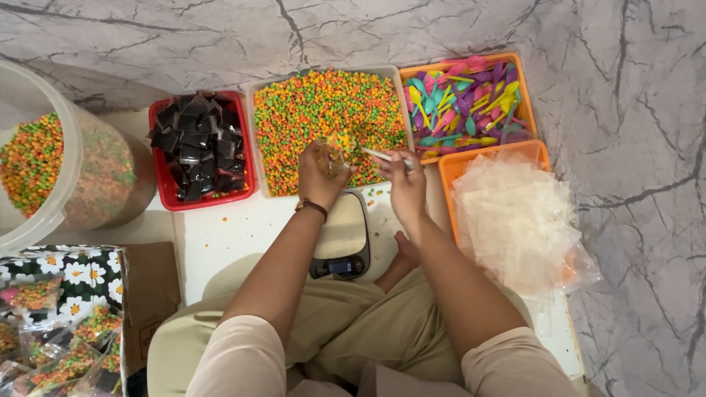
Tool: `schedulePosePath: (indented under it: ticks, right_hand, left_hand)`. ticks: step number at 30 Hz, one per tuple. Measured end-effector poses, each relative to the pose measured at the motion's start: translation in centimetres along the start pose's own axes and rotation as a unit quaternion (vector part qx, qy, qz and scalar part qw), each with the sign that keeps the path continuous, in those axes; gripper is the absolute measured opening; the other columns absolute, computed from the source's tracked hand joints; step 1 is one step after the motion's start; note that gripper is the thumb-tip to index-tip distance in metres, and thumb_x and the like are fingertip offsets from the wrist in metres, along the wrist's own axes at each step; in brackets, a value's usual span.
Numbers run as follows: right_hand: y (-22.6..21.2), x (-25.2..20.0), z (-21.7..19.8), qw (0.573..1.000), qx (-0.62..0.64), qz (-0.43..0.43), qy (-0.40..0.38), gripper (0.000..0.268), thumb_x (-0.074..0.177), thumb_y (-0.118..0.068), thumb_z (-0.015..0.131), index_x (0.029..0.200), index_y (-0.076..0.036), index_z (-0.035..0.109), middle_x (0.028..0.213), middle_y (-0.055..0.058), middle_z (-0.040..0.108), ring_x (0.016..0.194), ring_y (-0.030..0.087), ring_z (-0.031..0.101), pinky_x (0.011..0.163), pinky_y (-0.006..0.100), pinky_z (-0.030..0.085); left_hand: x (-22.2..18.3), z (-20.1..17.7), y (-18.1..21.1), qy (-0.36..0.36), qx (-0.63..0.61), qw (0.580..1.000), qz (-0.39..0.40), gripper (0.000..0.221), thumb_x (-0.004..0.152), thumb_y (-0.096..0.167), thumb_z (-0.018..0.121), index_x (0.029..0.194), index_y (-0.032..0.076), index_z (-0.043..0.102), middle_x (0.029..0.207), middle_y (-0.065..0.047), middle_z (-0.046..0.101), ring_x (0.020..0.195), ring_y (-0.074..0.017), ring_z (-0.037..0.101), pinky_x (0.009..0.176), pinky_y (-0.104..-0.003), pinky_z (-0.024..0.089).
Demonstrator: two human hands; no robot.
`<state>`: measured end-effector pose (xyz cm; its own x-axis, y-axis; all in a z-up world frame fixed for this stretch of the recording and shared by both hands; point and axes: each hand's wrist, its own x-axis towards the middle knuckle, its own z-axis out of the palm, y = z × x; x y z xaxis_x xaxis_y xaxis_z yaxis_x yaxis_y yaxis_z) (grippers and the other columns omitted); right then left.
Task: The person portions multi-colored confectionery and dark jelly cubes from containers into small plastic bags by hand and with a spoon, weighs each bag on a digital scale, and seals the bags.
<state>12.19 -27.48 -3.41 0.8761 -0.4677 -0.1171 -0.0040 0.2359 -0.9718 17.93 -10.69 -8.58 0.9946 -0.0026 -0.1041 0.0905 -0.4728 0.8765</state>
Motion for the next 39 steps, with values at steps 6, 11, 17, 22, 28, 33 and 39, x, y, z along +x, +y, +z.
schedulePosePath:
  ticks: [6,11,17,22,28,33,39]
  right_hand:
    - [-2.3,-1.5,1.3,0.982,-0.097,-0.119,-0.107,0.024,0.112,-0.008,0.04,0.119,0.005,0.058,0.133,0.023,0.063,0.121,0.04,0.065,0.089,0.039,0.063]
    - [-0.3,0.2,-0.6,0.969,-0.187,-0.148,-0.063,0.02,0.111,-0.009,0.044,0.12,-0.002,0.06,0.128,0.017,0.064,0.118,0.034,0.067,0.088,0.037,0.063]
    - [1.7,2.7,-4.7,0.929,-0.369,0.007,0.015,0.029,0.112,-0.026,0.043,0.115,-0.008,0.065,0.108,0.016,0.075,0.103,0.033,0.073,0.08,0.042,0.063]
    - [5.4,3.2,-5.2,0.966,-0.253,0.042,0.02,0.03,0.11,-0.021,0.044,0.106,0.003,0.062,0.106,0.026,0.071,0.091,0.035,0.076,0.074,0.034,0.067]
    - [6.2,3.0,-4.7,0.981,-0.048,0.185,0.04,0.035,0.112,-0.025,0.04,0.121,0.006,0.053,0.121,0.032,0.065,0.111,0.042,0.07,0.095,0.046,0.059]
    - [4.2,3.2,-4.0,0.978,0.041,0.193,0.073,0.032,0.111,-0.025,0.044,0.12,0.005,0.054,0.118,0.027,0.066,0.114,0.039,0.07,0.102,0.047,0.057]
    - [0.8,2.6,-2.3,0.989,0.06,0.121,0.056,0.032,0.112,-0.026,0.041,0.114,0.002,0.055,0.119,0.026,0.067,0.111,0.036,0.072,0.099,0.041,0.059]
  left_hand:
    - [0.3,-0.4,0.1,-0.005,-0.001,1.0,-0.006,0.098,0.065,0.04,0.099,0.14,0.003,0.048,0.129,-0.02,0.055,0.128,-0.0396,0.057,0.113,-0.045,0.048]
    - [0.0,-1.6,0.9,0.003,-0.018,1.0,-0.009,0.086,0.068,0.032,0.098,0.134,0.001,0.053,0.125,-0.021,0.059,0.126,-0.0396,0.06,0.109,-0.045,0.05]
    - [-1.0,-2.5,1.5,0.039,-0.03,0.999,-0.009,0.079,0.075,0.029,0.095,0.132,0.0,0.05,0.13,-0.021,0.055,0.129,-0.0414,0.056,0.112,-0.047,0.048]
    - [-1.4,-2.0,1.0,0.03,-0.032,0.999,-0.008,0.086,0.077,0.03,0.095,0.138,-0.004,0.045,0.135,-0.025,0.051,0.132,-0.0448,0.052,0.113,-0.052,0.046]
    - [-1.5,-1.3,0.0,0.011,-0.08,0.997,-0.02,0.092,0.076,0.029,0.096,0.143,-0.002,0.041,0.139,-0.027,0.052,0.135,-0.0448,0.051,0.115,-0.05,0.044]
    - [-1.8,-1.5,0.8,-0.002,-0.061,0.998,-0.027,0.094,0.078,0.032,0.094,0.146,-0.002,0.039,0.141,-0.025,0.049,0.137,-0.0426,0.05,0.117,-0.051,0.042]
    - [-1.3,-0.8,0.8,-0.003,-0.029,0.999,-0.026,0.095,0.072,0.036,0.096,0.143,0.003,0.043,0.139,-0.021,0.051,0.136,-0.0405,0.052,0.116,-0.047,0.044]
